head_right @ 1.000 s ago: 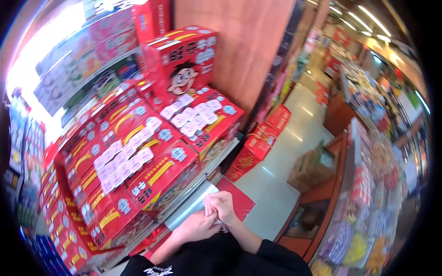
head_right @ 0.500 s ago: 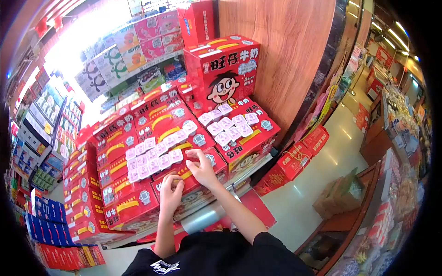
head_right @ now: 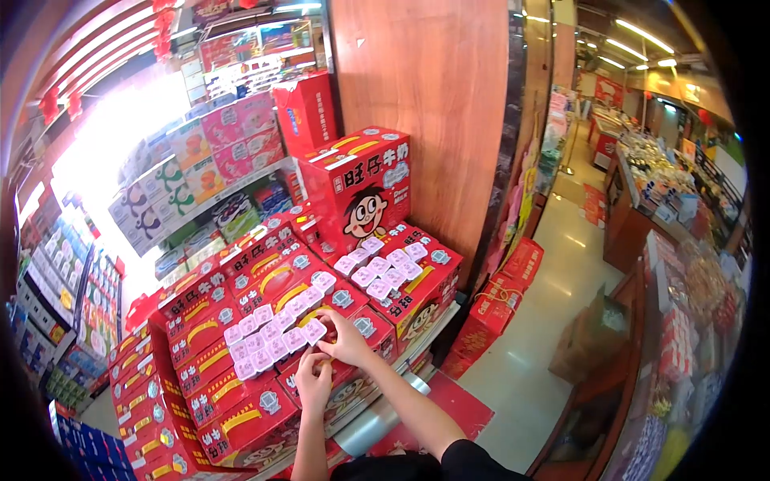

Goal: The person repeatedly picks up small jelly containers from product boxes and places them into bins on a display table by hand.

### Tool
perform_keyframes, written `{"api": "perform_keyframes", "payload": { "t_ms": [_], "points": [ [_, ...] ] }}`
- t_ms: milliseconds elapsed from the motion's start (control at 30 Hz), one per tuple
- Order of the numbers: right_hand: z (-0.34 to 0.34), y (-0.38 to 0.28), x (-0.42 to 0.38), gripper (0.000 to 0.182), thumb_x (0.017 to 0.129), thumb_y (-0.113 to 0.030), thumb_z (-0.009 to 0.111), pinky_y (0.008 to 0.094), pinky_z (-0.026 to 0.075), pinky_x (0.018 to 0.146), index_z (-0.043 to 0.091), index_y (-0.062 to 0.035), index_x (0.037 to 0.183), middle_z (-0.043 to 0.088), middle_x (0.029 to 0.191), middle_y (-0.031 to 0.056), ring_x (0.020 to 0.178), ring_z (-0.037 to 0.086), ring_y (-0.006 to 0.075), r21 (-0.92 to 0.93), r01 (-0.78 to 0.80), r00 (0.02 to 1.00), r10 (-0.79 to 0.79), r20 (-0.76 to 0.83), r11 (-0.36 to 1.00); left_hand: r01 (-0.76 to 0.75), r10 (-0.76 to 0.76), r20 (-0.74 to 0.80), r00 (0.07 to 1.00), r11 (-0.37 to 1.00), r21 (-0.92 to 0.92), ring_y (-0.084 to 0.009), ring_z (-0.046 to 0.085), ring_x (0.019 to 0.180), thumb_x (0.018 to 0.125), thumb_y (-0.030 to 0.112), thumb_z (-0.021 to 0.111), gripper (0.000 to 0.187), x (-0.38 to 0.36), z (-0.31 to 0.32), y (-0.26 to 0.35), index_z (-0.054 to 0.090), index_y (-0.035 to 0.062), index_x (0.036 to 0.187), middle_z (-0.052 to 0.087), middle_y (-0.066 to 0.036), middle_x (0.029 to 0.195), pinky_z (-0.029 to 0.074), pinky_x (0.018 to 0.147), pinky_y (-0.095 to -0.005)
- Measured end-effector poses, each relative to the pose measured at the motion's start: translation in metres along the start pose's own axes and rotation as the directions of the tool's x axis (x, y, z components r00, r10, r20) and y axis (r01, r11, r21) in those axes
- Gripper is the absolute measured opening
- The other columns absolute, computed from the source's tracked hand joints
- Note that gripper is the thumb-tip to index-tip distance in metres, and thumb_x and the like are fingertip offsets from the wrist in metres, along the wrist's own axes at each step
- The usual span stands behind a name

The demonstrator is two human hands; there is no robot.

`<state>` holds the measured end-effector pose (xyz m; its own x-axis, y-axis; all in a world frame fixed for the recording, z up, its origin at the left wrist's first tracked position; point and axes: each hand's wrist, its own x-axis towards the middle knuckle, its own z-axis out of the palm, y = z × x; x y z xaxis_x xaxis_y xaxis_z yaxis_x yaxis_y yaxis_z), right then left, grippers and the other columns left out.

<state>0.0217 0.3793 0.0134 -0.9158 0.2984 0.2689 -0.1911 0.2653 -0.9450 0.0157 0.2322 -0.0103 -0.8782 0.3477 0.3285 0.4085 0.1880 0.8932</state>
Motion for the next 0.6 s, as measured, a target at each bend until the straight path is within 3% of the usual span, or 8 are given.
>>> {"api": "perform_keyframes", "payload": {
  "t_ms": [133,300,333,400,467,500,533,600],
  "points": [
    [0.003,0.002,-0.006,0.063,0.077,0.002,0.070,0.0298,0.050,0.089,0.046,-0.0080,0.134,0.056,0.113,0.0064,0.106,0.059,0.0152,0.120,0.006,1.000,-0.010,0.028,0.993,-0.053,0.053,0.000,0.999,0.996,-0.072,-0.0128,0.063,0.065,0.080,0.000,0.063,0.011,0.000,-0.008,0.016,0.066,-0.0040,0.091,0.057,-0.022,0.124,0.049,0.057,-0.0246],
    [0.003,0.003,-0.026,0.059,0.080,-0.002,0.074,0.0301,0.048,0.093,0.047,-0.0051,0.133,0.055,0.116,0.0057,0.110,0.056,0.0140,0.044,0.112,0.991,-0.108,-0.074,0.993,-0.099,0.119,0.110,0.987,0.980,-0.175,-0.0195,0.068,0.078,0.079,-0.003,0.064,0.014,-0.004,-0.021,0.021,0.064,-0.0055,0.093,0.055,-0.019,0.119,0.055,0.066,-0.0272],
    [0.004,-0.002,-0.035,0.060,0.081,-0.002,0.074,0.0295,0.047,0.094,0.047,-0.0049,0.135,0.054,0.114,0.0042,0.108,0.056,0.0132,0.206,0.056,0.995,-0.039,-0.087,0.977,-0.133,0.151,0.109,0.983,0.979,-0.156,-0.0195,0.065,0.074,0.079,-0.003,0.065,0.013,-0.005,-0.021,0.022,0.064,-0.0046,0.091,0.057,-0.017,0.110,0.053,0.065,-0.0282],
    [0.003,0.003,-0.052,0.062,0.081,-0.001,0.074,0.0287,0.046,0.094,0.046,-0.0058,0.136,0.054,0.112,0.0030,0.105,0.055,0.0121,0.242,0.109,0.988,-0.078,-0.136,0.964,-0.207,0.231,0.193,0.954,0.969,-0.138,-0.0203,0.062,0.070,0.078,-0.002,0.066,0.010,-0.005,-0.023,0.023,0.064,-0.0033,0.087,0.058,-0.013,0.095,0.051,0.063,-0.0294],
    [-0.003,-0.012,-0.080,0.059,0.080,0.001,0.074,0.0268,0.046,0.094,0.049,-0.0053,0.134,0.054,0.110,0.0019,0.106,0.054,0.0111,0.158,0.071,0.978,-0.037,-0.206,0.985,-0.293,0.325,0.169,0.930,0.937,-0.190,-0.0178,0.056,0.068,0.074,-0.002,0.067,0.007,-0.012,-0.020,0.037,0.063,-0.0021,0.080,0.056,-0.010,0.081,0.044,0.059,-0.0282],
    [-0.009,-0.014,-0.095,0.058,0.080,0.001,0.074,0.0271,0.046,0.095,0.050,-0.0048,0.133,0.054,0.112,0.0024,0.107,0.054,0.0115,0.182,0.075,0.971,-0.030,-0.235,0.981,-0.227,0.255,0.256,0.933,0.965,-0.134,-0.0170,0.052,0.064,0.073,-0.002,0.067,0.006,-0.018,-0.019,0.042,0.062,-0.0021,0.076,0.053,-0.009,0.078,0.040,0.057,-0.0295],
    [-0.014,-0.020,-0.108,0.057,0.080,0.001,0.074,0.0275,0.046,0.096,0.051,-0.0043,0.132,0.054,0.113,0.0028,0.108,0.053,0.0118,0.207,0.083,0.964,-0.025,-0.265,0.975,-0.345,0.381,0.227,0.896,0.921,-0.182,-0.0165,0.048,0.062,0.073,-0.002,0.068,0.007,-0.023,-0.010,0.041,0.061,-0.0033,0.074,0.050,-0.009,0.075,0.036,0.054,-0.0296],
    [-0.027,-0.027,-0.150,0.054,0.080,0.002,0.074,0.0313,0.044,0.101,0.052,-0.0029,0.129,0.054,0.119,0.0051,0.115,0.053,0.0150,0.286,0.089,0.944,0.011,-0.331,0.954,-0.231,0.339,0.319,0.885,0.915,-0.330,-0.0177,0.049,0.064,0.073,-0.002,0.067,0.008,-0.048,0.002,0.054,0.060,-0.0046,0.074,0.049,-0.009,0.074,0.037,0.056,-0.0298]
  ]
}}
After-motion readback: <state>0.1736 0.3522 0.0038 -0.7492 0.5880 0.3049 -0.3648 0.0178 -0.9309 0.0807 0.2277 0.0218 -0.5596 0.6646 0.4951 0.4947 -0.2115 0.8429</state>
